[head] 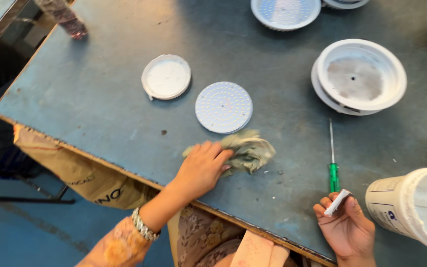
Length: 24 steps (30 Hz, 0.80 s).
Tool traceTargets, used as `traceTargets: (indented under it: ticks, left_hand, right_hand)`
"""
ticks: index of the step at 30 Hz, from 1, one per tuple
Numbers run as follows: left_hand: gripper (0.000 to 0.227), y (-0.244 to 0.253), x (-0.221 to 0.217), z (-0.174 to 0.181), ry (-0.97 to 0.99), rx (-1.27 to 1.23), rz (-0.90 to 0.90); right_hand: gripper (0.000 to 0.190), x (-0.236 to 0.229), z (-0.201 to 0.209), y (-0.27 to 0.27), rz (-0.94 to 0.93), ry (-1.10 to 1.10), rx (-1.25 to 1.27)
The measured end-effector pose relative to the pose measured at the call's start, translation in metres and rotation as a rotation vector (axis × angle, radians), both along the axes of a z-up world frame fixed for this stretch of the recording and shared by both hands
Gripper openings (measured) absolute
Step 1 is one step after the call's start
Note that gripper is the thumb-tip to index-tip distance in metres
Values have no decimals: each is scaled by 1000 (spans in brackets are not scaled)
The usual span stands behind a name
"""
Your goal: The person applies a white paste to the interior of white plastic housings and to circular LED modules using a small spatula. They repeatedly scoop paste from a container, spread it evenly on the surfaces, and place the treated items into stacks on the table.
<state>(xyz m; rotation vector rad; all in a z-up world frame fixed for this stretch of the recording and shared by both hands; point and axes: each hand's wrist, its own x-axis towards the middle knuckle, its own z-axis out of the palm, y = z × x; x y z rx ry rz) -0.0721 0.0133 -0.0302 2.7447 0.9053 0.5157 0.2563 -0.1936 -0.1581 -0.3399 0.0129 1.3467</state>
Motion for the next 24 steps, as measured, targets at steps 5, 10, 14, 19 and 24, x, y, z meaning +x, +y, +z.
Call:
traceTargets:
  ticks: [5, 10, 14, 19, 24]
  left_hand:
    - [20, -11, -13, -11, -95, -10, 73]
    - [43, 7, -35, -2, -171, 13, 319]
    - [42, 29, -44, 26, -99, -237, 352]
    - [26, 64, -49, 39, -124, -111, 368]
    - [16, 104, -27, 9, 35, 86, 516]
  right_hand:
    - [19, -8, 6, 4, -35, -23, -55]
    - [18, -10, 4, 6, -12, -29, -43]
    - [20, -6, -1, 5, -27, -77, -100]
    - [22, 0, -17, 4, -34, -64, -70]
    - [22, 6, -26, 6, -14, -76, -52]
